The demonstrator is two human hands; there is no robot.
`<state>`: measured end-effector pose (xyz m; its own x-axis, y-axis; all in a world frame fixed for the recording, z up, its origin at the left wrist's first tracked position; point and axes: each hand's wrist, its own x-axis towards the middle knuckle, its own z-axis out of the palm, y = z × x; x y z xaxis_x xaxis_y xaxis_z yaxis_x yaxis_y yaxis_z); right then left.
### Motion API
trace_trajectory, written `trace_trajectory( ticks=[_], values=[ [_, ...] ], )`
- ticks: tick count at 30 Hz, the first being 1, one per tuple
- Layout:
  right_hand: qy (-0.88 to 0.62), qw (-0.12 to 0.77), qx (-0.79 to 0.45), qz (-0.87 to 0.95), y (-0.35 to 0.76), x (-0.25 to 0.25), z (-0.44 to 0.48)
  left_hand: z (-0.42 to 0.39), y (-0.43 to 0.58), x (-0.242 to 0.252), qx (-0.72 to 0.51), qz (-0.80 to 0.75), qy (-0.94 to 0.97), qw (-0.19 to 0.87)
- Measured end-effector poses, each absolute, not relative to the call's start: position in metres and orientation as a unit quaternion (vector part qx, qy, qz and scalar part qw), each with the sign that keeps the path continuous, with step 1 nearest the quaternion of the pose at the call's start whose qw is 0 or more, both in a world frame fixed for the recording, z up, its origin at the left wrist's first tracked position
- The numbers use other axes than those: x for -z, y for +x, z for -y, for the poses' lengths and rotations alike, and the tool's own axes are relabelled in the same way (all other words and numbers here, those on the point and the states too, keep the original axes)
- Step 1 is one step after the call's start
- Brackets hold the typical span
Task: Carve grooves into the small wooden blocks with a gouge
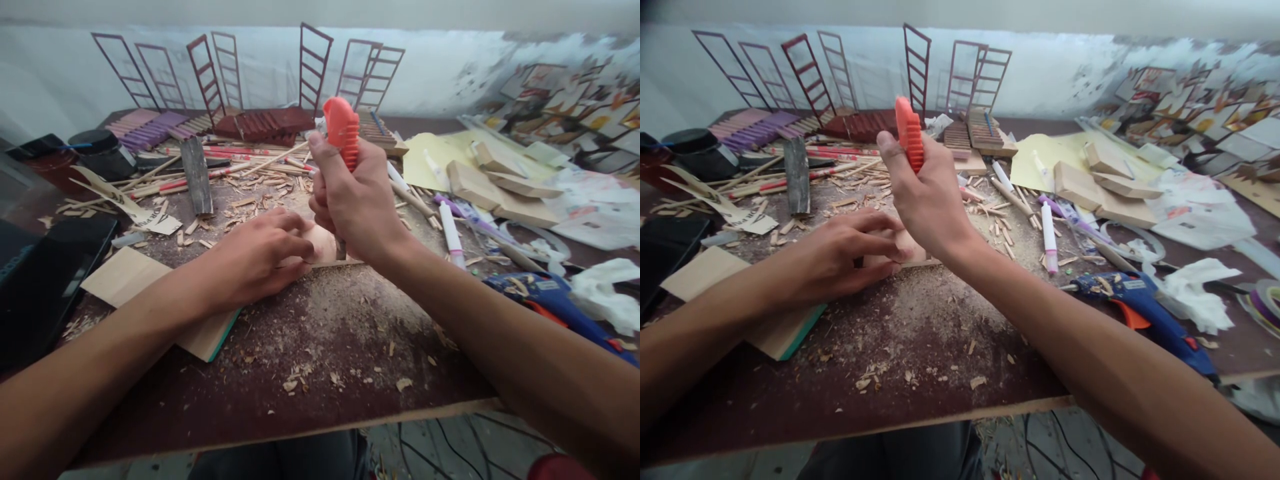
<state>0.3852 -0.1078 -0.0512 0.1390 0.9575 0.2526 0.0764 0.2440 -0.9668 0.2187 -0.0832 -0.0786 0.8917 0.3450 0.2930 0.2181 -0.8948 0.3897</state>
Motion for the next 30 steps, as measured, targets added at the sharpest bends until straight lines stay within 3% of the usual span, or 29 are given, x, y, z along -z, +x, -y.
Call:
trace_trajectory(
  ticks=[30],
  values=[
    [-0.475,0.594,-0.348,0.549,0.387,0.063,0.093,0.084,0.221,0.079,-0.194,-0.134,0.956,0.177]
  ],
)
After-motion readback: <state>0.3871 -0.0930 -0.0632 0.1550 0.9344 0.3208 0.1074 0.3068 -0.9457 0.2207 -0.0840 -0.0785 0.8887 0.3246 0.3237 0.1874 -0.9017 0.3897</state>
